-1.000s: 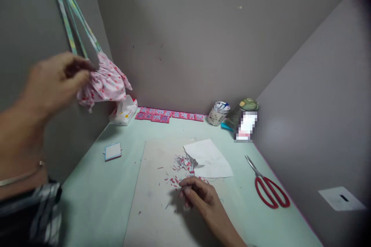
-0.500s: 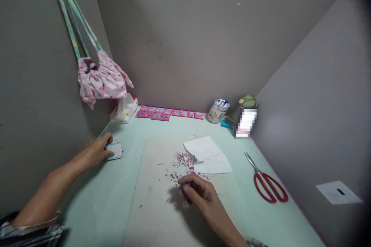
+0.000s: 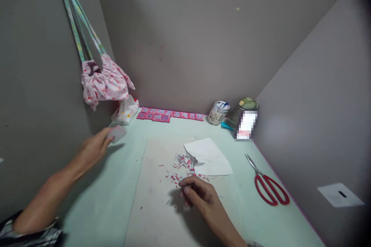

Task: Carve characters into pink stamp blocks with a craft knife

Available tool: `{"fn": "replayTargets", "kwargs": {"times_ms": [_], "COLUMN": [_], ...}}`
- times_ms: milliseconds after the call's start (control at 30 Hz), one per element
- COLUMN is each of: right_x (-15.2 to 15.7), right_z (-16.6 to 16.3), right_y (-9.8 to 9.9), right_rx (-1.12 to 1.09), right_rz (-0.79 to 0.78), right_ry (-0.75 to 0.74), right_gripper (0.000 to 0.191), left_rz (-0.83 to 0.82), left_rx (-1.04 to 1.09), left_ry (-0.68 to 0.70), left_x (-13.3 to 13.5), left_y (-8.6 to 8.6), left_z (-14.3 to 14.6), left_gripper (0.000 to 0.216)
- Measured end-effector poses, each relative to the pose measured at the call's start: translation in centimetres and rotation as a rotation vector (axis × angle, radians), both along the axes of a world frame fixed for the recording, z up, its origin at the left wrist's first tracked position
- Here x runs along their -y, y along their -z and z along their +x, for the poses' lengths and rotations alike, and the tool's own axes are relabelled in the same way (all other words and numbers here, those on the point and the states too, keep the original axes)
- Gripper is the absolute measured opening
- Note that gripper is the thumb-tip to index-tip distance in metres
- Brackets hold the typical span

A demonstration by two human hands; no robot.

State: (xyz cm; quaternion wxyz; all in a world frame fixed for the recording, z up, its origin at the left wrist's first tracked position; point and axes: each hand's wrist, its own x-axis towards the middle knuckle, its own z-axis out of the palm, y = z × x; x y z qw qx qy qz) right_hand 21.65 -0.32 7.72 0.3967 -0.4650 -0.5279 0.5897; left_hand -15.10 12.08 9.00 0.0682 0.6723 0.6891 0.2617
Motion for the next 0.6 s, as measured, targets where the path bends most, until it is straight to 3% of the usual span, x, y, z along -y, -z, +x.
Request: {"fn": "replayTargets", "kwargs": {"times_ms": [167,200,267,400,500,600], "right_x": [0.1,0.1,0.2,0.2,0.2,0.2], "right_z": [0.0,0.0,-0.1,-0.1,0.0,0.1], "right_y": [-0.1,-0.1,-0.1,-0.1,-0.1,0.0], "right_rx": [0.007,0.002,-0.003,-0.011,-0.009,-0.001], "right_rz": [-0.003,-0.005,-0.01,-0.001,0.006,0.004], "right_ry": [0.005,0.002,-0.001,-0.007,-0.006,-0.011], "right_gripper": [0.034,0.035,0.037,0.041,0.042,0.043], "left_rz": [0.342,0.423,0.423,0.213,0.056,0.044], "left_rx": [0.029,0.064,0.043,-0.066,-0.175,-0.259], "left_ry": [-0.34,-0.389,-0.383,-0.231,-0.107,-0.024], "left_x": [-1.6,-2.6,-5.1,-10.0,-12.5,-13.8], "left_y": [-11.8,-13.8,-16.7,-19.0,-20.0,-21.5], "left_z": [0.5,0.6,0.8,0.4,-0.6,-2.0], "left_gripper": [0.049,0.051,0.053,0.055,0.044,0.034]}}
